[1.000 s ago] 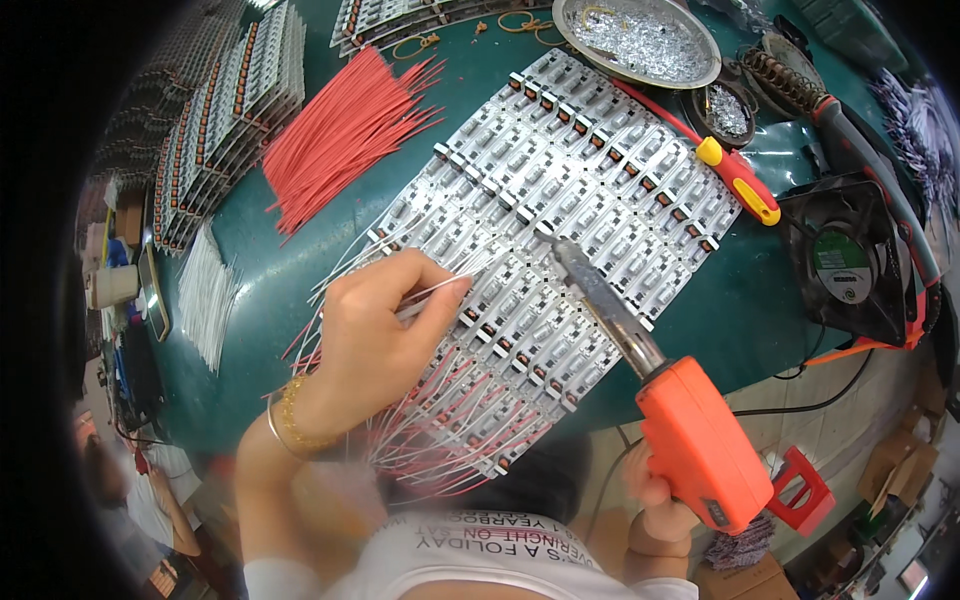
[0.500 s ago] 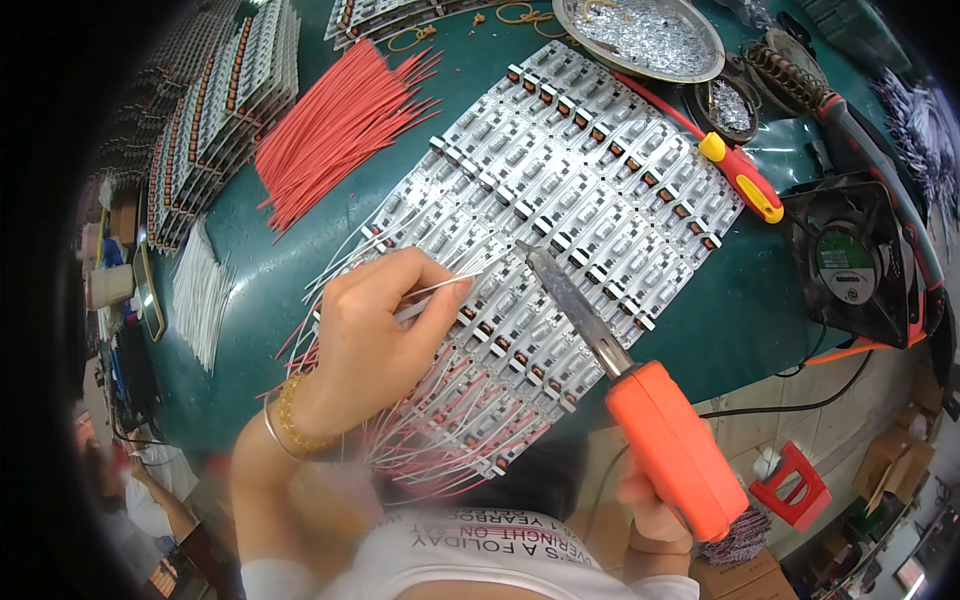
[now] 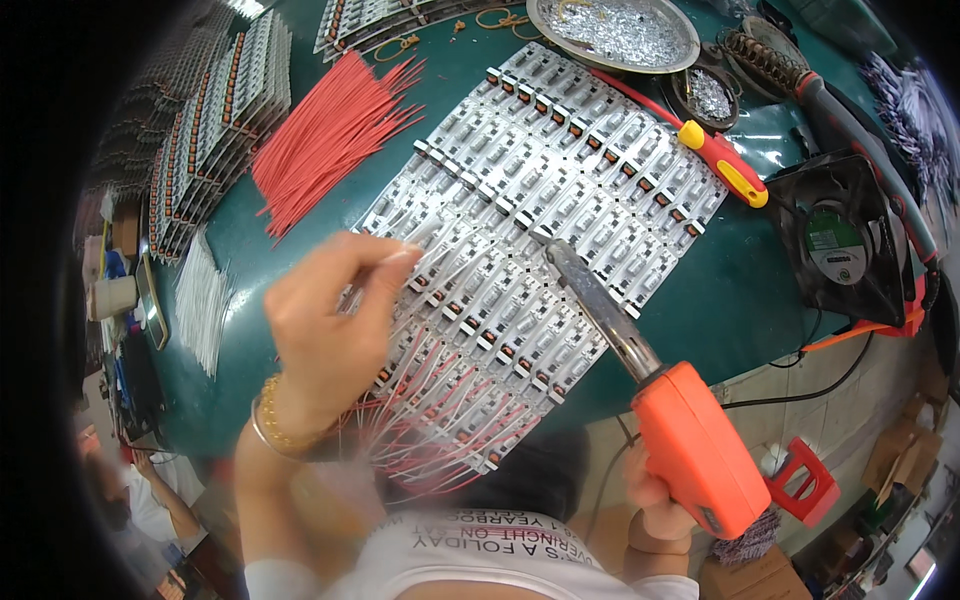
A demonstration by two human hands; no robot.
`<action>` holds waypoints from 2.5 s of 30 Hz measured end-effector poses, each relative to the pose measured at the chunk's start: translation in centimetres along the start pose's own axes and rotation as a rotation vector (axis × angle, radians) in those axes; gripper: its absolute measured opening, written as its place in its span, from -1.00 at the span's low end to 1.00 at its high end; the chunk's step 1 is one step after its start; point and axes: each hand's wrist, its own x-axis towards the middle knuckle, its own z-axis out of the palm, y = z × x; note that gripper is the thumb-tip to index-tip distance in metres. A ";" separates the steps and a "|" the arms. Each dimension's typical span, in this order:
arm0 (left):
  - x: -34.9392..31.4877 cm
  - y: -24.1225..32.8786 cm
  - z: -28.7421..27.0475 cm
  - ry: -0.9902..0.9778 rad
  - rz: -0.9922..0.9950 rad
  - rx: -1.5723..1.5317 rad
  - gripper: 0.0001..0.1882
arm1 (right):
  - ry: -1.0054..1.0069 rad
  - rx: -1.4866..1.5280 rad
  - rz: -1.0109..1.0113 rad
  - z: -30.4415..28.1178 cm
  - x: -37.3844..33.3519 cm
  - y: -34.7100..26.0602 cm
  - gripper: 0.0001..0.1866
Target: The person uses a soldering iron to attach red and white wires to a grid of electronic components on a workbench. They repeatedly pick up individual wires, position them on the component terminals, and apply the soldering iron to secure the connections. The process is performed one wire at a time in a repetitive sequence.
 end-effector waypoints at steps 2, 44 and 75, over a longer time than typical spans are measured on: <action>0.5 0.9 -0.2 -0.070 -0.129 -0.136 -0.87 | 0.030 0.026 0.050 0.1 -0.1 -0.5 -0.15; 0.2 0.3 1.2 0.047 0.107 -0.012 -0.87 | 0.064 0.194 0.028 -1.8 -2.2 0.7 -0.19; -0.9 2.5 4.0 -0.178 0.099 0.114 -0.76 | 0.027 -0.358 0.249 -3.0 -3.9 -0.2 -0.24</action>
